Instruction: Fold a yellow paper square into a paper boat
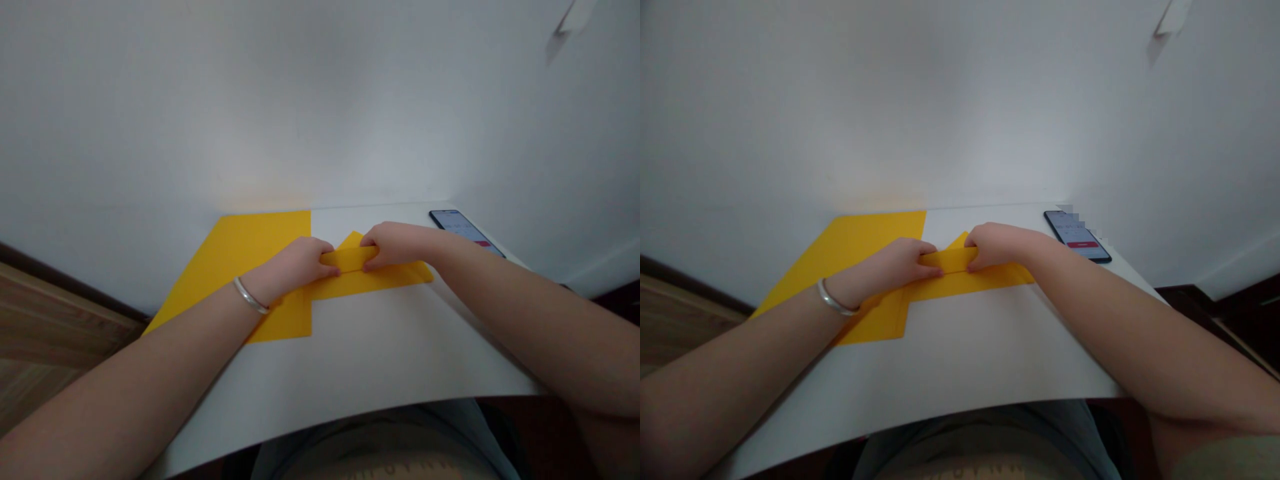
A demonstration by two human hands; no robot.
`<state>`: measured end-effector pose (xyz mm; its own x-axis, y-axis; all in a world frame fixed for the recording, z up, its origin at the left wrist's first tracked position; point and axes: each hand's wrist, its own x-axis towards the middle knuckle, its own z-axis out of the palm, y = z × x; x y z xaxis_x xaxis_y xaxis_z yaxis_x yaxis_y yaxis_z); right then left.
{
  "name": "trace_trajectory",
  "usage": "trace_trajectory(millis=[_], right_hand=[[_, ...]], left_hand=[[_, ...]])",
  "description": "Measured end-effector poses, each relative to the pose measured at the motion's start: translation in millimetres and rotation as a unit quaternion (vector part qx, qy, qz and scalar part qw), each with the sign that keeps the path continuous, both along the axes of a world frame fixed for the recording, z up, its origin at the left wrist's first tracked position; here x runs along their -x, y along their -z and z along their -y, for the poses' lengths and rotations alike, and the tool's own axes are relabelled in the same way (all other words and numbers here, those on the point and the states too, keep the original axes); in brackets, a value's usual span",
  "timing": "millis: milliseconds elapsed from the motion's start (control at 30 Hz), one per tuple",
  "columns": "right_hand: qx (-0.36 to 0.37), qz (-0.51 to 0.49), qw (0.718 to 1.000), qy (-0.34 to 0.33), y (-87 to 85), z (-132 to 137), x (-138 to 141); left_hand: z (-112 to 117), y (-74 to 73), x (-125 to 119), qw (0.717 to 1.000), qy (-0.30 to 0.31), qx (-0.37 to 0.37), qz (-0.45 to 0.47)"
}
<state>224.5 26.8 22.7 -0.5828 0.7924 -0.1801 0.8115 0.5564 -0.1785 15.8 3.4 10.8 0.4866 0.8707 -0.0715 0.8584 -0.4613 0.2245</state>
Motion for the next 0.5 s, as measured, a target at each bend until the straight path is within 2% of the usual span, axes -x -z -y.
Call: trace_trajectory(millis=[133, 500], right_hand=[[-0.026, 0.006, 1.000, 0.003, -0.6, 1, 2], [-0.001, -0.004, 1.000, -0.002, 6.4, -11, 1]], left_hand=[[-2, 3.0, -1, 1.000, 0.006, -0.007, -0.007], [-7, -1.7, 1, 0.998, -0.015, -0.030, -0.056]])
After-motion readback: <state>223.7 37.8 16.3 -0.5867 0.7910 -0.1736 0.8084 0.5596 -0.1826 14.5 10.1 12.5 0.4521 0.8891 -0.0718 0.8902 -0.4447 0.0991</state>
